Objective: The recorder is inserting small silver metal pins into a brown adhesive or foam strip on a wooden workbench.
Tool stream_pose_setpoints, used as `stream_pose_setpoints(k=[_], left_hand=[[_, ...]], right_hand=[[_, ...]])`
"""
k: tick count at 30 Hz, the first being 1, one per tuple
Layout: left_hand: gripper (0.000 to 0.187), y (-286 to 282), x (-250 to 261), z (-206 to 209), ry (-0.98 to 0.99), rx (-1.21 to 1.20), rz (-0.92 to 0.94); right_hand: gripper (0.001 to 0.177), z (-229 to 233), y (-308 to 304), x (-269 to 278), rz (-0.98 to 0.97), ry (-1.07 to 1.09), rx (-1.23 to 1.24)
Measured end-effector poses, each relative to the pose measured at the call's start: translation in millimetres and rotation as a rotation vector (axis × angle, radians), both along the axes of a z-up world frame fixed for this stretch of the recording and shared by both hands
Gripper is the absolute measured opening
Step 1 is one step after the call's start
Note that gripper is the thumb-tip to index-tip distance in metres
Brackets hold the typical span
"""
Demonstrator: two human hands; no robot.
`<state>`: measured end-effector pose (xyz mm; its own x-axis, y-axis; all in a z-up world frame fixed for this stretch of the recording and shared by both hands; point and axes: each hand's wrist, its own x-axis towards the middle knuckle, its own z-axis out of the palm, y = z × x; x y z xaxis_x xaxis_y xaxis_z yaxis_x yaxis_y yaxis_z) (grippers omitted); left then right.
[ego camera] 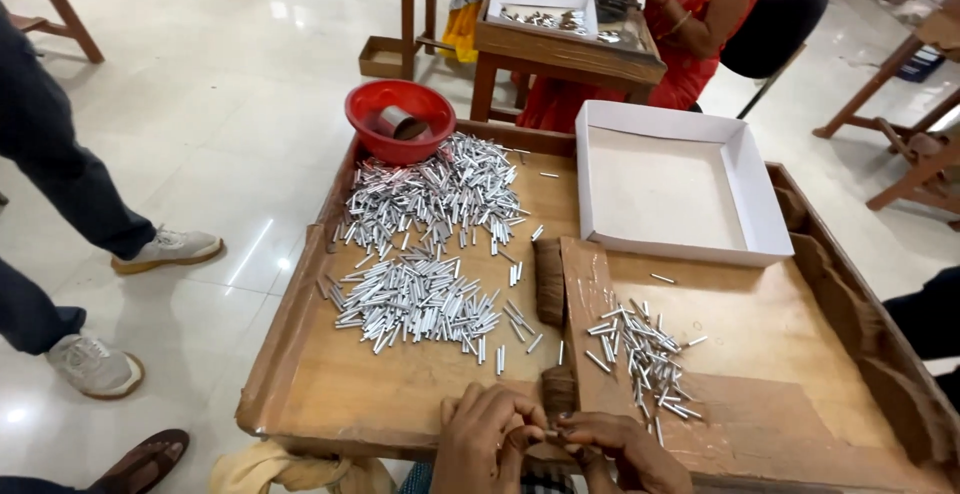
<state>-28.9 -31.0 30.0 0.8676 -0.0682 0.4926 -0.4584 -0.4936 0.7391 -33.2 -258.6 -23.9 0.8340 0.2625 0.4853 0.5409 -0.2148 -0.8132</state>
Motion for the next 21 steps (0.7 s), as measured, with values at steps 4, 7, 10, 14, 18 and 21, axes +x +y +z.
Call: stream_pose_setpoints(k=[4, 7, 10, 14, 18, 21], left_hand=[[0.016, -14, -5, -5, 0.137, -0.178, -0.123], [0.014, -17, -5, -8, 0.127, -0.183, -0.126], [0.011, -20, -6, -9, 0.020, -0.130, -0.097], [0.007, -21, -11, 3, -0.160, -0.015, 0.033], [0.008, -24, -14, 19, -0.214, 0.041, 0.117], [0.010, -23, -25, 23, -0.218, 0.075, 0.154]], right_hand=[[0.023, 5, 9, -10, -0.179, -0.022, 0.190], [0.019, 14, 12, -14, -0.227, -0.045, 0.188], [0.019, 30, 24, -22, -0.361, -0.065, 0.070], [0.023, 54, 40, -34, -0.601, -0.245, -0.242], [0.029, 68, 38, -33, -0.580, -0.365, -0.309], [0.033, 76, 37, -40, -0.535, -0.352, -0.291]])
